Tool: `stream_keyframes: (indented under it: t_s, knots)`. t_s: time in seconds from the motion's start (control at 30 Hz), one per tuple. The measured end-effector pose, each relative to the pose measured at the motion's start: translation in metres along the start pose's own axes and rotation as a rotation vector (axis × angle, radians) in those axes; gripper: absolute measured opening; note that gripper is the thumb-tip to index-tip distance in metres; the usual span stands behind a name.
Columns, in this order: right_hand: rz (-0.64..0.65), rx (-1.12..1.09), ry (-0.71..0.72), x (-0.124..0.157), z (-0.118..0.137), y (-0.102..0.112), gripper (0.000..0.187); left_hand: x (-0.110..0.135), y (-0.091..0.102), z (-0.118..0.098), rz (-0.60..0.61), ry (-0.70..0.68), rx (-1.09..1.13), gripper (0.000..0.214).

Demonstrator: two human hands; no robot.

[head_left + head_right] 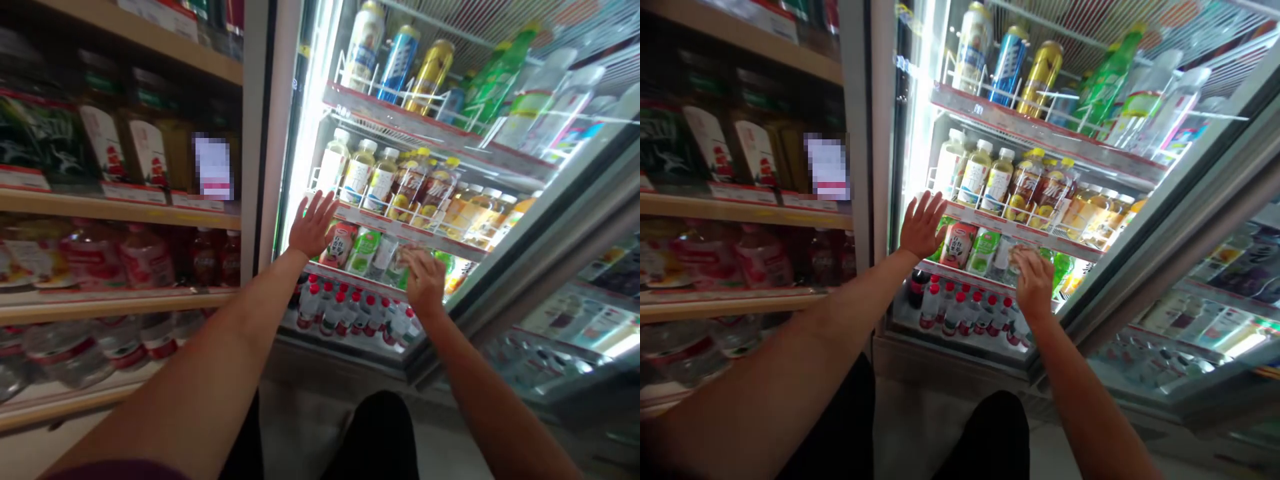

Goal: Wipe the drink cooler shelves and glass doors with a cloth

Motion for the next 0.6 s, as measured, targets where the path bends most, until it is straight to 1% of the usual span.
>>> stream_keyframes:
  t_s: [0.07,0.1,0.13,0.27,0.3,0.37,0.47,0.53,0.6]
  knots:
    - [0.128,-0.058,0.085,0.005,0.016,-0.007,0.041,0.0,0.001,-0.001,-0.02,-0.017,-0.023,0.06]
    - [0.164,-0.081,0.109,0.006,0.02,-0.01,0.042,0.0,0.001,-0.001,-0.029,-0.025,-0.036,0.06]
    - [0.169,-0.09,0.112,0.005,0.023,-0.012,0.041,0.0,0.001,-0.001,-0.034,-0.032,-0.045,0.06]
    - [0.077,-0.073,0.054,0.002,0.026,-0.019,0.041,0.0,0.001,-0.001,-0.038,-0.039,-0.035,0.062]
    - [0.079,-0.072,0.056,0.004,0.03,-0.022,0.041,0.0,0.0,0.0,-0.037,-0.038,-0.025,0.063]
    - [0.161,-0.096,0.112,0.014,0.044,-0.031,0.04,0.001,0.0,0.0,-0.031,-0.029,-0.012,0.063]
    - [0.362,-0.139,0.238,0.033,0.068,-0.045,0.037,0.001,0.0,0.0,-0.026,-0.029,-0.025,0.061]
    - [0.439,-0.159,0.255,0.04,0.079,-0.053,0.037,0.001,0.001,0.0,-0.039,-0.038,-0.042,0.06]
    - [0.465,-0.176,0.227,0.044,0.085,-0.061,0.039,0.0,0.001,-0.001,-0.051,-0.049,-0.053,0.06]
Point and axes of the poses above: each hand's wrist, its own x-axis away from the middle knuckle, its own y-axis out of the back of the hand, z = x × y, the point moved 3 cm from there along -x, towards the middle knuckle, and after that the axes turned 8 degrees about -z, right-handed, at the moved point
